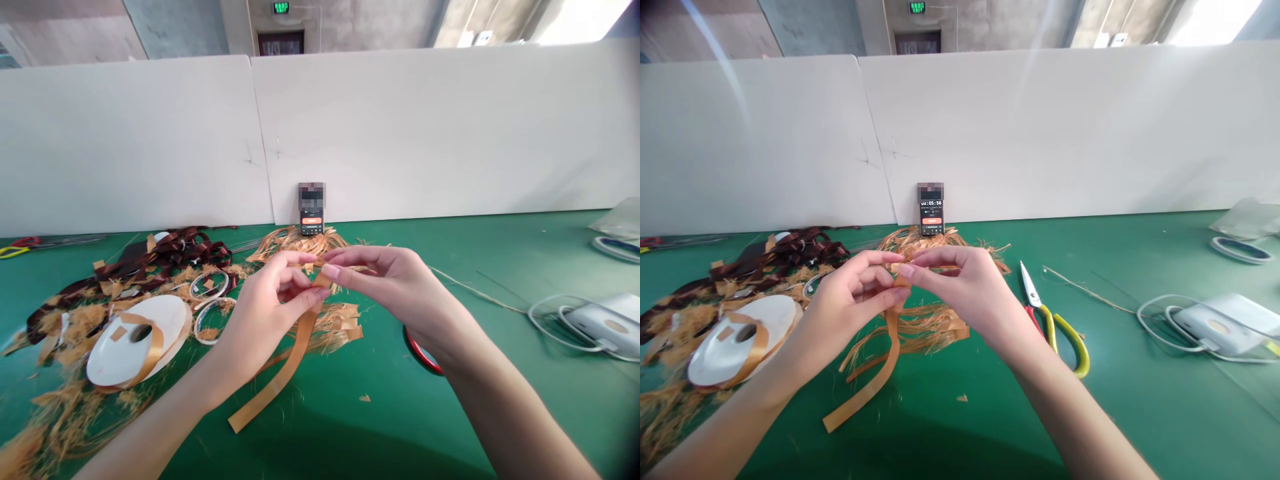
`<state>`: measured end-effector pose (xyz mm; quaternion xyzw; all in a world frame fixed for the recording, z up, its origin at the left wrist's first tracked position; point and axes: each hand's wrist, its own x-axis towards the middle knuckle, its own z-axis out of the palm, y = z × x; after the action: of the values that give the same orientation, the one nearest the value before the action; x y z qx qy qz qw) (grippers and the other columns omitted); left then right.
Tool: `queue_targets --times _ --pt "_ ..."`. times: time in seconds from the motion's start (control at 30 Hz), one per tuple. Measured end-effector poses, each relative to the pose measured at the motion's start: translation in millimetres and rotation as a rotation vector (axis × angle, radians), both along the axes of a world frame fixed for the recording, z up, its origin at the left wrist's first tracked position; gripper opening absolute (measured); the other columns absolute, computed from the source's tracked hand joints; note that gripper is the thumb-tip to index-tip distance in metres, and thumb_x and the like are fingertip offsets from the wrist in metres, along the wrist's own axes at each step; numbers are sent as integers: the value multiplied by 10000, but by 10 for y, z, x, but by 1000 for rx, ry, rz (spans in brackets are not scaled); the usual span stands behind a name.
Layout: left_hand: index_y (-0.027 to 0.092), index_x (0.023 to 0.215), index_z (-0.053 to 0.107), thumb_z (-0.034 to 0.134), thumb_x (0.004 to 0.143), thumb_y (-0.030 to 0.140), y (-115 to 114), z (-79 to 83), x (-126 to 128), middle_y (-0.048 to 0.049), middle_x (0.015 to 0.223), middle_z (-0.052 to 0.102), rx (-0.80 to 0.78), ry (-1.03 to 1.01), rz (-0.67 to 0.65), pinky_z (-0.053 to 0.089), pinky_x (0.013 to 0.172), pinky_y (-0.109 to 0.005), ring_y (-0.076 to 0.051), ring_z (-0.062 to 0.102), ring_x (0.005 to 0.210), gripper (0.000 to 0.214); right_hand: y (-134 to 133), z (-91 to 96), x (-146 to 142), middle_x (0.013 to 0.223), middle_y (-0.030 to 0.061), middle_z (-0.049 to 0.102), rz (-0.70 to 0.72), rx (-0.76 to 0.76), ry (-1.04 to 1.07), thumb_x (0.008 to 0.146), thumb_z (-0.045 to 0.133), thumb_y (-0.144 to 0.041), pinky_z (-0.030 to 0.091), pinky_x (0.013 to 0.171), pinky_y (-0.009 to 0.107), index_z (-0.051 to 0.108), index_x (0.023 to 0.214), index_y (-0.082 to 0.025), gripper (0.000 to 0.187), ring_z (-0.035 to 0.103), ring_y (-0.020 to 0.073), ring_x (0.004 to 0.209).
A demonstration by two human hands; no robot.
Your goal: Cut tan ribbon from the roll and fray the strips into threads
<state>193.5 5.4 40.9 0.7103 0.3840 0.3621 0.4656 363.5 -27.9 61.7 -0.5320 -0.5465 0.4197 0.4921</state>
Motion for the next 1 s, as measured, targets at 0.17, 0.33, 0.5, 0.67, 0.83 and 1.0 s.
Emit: queue_targets --times 0.17,0.33,0.5,0.67,0.83,1.0 --pt "234 1078 555 669 802 323 -10 8 -1 63 680 609 -2 13 7 473 605 -198 -96 614 653 312 -1 -13 29 924 49 749 -4 39 -21 715 736 -394 521 796 337 757 752 -222 177 683 210 880" --pt "242 1071 559 671 800 318 -16 5 -6 70 681 584 -1 23 6 462 598 -192 -88 604 647 302 -6 -9 55 875 40 748 -69 47 -87 727 710 -459 497 748 330 765 775 -238 232 671 204 841" --pt "239 1063 557 680 791 331 -8 -9 -15 65 699 596 -13 17 1 471 629 -203 -96 614 670 312 -30 17 39 804 30 732 -115 66 -90 750 689 -461 474 716 300 755 763 -221 249 646 183 798" --pt "243 1061 559 682 791 331 -8 -10 -11 65 701 608 -15 27 0 474 638 -208 -98 612 670 310 -49 7 47 832 28 714 -157 106 -45 755 686 -464 466 691 282 740 790 -221 251 622 166 784" --pt "238 1059 559 678 792 340 -8 -21 -16 55 719 616 -9 29 -7 485 650 -229 -117 631 699 310 -44 -20 58 792 26 689 -198 145 -35 761 674 -488 454 634 275 725 769 -219 274 602 157 745" --pt "229 1047 572 673 795 332 -14 -35 -18 35 735 635 15 48 -7 501 675 -260 -143 651 727 290 -39 -15 47 809 44 688 -203 153 -2 776 665 -482 476 636 285 721 826 -212 280 612 171 765"
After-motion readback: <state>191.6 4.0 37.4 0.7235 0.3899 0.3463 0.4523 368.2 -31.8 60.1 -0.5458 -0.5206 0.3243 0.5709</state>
